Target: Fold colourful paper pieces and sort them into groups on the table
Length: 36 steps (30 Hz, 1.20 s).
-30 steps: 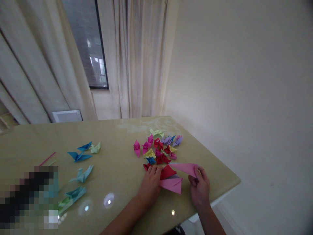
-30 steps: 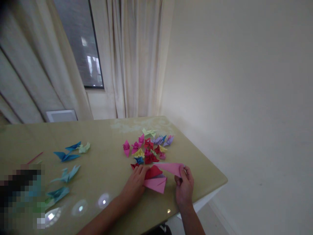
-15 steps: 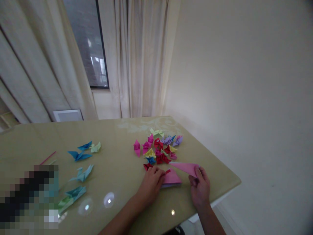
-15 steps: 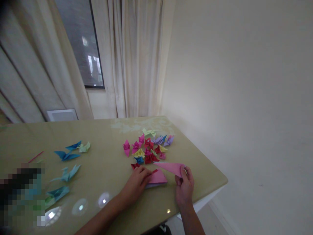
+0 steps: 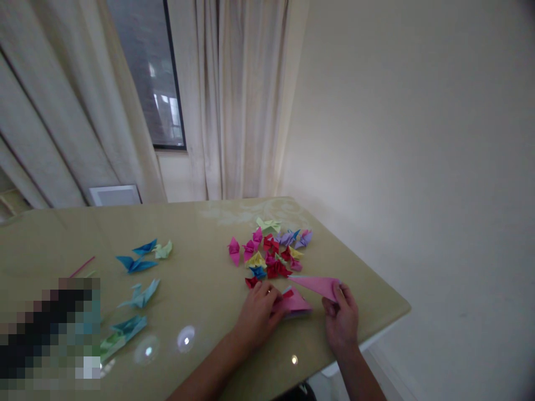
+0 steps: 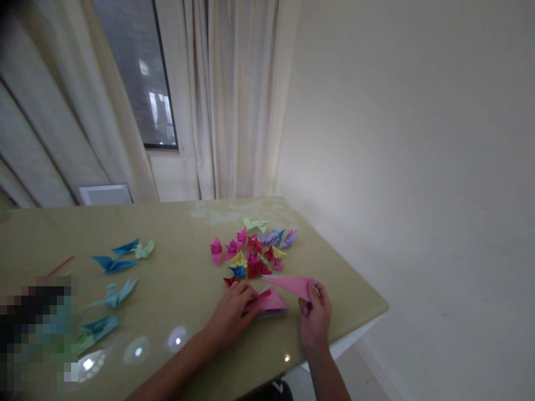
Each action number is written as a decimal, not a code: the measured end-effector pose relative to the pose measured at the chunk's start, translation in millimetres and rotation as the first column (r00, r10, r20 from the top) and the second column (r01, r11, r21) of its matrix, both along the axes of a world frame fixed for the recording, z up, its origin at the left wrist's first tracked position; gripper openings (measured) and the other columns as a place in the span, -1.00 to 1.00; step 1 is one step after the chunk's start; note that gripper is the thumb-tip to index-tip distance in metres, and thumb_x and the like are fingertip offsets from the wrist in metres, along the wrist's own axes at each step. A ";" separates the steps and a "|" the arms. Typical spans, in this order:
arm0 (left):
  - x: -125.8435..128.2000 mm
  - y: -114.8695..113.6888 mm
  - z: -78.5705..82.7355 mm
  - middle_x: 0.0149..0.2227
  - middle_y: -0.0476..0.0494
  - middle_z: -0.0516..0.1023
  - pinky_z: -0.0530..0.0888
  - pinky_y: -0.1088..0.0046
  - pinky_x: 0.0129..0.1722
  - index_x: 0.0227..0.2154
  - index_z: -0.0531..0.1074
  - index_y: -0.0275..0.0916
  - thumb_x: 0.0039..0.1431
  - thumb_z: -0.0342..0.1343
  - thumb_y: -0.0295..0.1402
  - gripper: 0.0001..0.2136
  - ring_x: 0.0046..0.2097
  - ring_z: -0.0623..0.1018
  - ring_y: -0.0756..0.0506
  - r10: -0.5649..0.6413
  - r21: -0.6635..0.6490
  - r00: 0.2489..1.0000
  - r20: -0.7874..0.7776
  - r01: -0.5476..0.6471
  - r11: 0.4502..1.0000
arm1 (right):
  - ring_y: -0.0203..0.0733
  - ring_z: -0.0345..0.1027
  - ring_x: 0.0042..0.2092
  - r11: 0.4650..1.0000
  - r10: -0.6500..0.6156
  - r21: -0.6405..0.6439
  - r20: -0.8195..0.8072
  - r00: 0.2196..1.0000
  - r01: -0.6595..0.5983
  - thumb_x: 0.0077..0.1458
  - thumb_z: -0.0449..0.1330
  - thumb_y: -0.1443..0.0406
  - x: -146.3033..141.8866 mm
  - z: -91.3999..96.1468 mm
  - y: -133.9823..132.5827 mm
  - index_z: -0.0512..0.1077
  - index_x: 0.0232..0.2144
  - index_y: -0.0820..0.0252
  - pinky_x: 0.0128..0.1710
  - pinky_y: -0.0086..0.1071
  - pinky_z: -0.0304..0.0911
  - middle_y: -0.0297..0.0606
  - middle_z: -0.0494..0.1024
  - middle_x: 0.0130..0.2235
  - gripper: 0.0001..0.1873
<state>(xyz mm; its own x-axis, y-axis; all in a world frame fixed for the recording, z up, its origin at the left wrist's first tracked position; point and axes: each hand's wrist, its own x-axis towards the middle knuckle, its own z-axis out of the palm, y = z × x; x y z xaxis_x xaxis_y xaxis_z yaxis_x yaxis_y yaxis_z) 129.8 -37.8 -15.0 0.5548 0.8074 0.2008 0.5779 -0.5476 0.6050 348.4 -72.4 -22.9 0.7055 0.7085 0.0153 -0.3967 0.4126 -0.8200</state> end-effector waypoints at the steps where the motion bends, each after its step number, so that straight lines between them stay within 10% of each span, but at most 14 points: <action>1: 0.2 -0.3 0.7 -0.05 -0.16 0.53 0.37 0.21 0.04 -0.15 0.50 -0.22 0.35 0.22 -0.26 -0.85 0.02 0.44 -0.23 0.001 0.007 1.000 -0.004 0.000 1.000 | -0.50 -0.05 -0.58 1.000 0.004 0.004 0.005 1.000 -0.004 -0.22 0.61 0.09 -0.1 0.0 0.0 0.46 -0.40 0.15 -0.70 -0.61 -0.07 -0.53 0.35 -0.46 -0.52; 23: 6.3 -2.1 -6.4 0.13 -0.32 0.50 0.42 0.02 0.22 0.11 0.47 -0.25 0.30 0.26 -0.15 -0.59 0.19 0.45 -0.35 -0.012 0.111 0.942 -0.335 0.053 0.992 | -0.50 0.01 -0.57 0.999 0.004 -0.043 0.079 0.997 0.000 -0.23 0.59 0.03 -3.8 0.7 0.3 0.49 -0.39 0.13 -0.70 -0.65 -0.02 -0.52 0.37 -0.44 -0.51; 31: -0.3 0.6 -10.9 0.40 -0.41 0.28 0.19 -0.02 0.41 0.41 0.10 -0.29 0.22 0.29 -0.21 -0.22 0.40 0.28 -0.39 0.020 -0.094 0.996 -0.081 -0.028 0.995 | -0.31 0.29 -0.45 0.967 0.193 -0.213 0.240 0.951 -0.143 -0.18 0.54 -0.01 -11.5 4.1 -4.9 0.47 -0.39 0.13 -0.54 -0.53 0.22 -0.43 0.43 -0.46 -0.52; 36: -4.6 9.1 -12.3 0.06 -0.30 0.55 0.46 0.16 0.13 0.33 0.17 -0.29 0.02 0.41 -0.32 -0.17 0.08 0.54 -0.28 0.115 -0.252 0.980 0.160 -0.072 0.965 | -0.23 0.28 -0.43 0.956 0.222 -0.278 0.479 0.850 -0.093 0.02 0.41 -0.05 -6.6 -5.7 -4.5 0.46 -0.37 0.14 -0.50 -0.45 0.18 -0.37 0.44 -0.45 -0.58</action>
<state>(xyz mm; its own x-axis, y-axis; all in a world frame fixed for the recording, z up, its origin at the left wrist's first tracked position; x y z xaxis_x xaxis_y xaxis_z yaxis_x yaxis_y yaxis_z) 125.2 -28.6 -27.3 0.4490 0.8903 0.0764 0.4954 -0.3192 0.8079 341.7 -76.9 -28.7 0.5256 0.8368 0.1537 0.0502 0.1498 -0.9874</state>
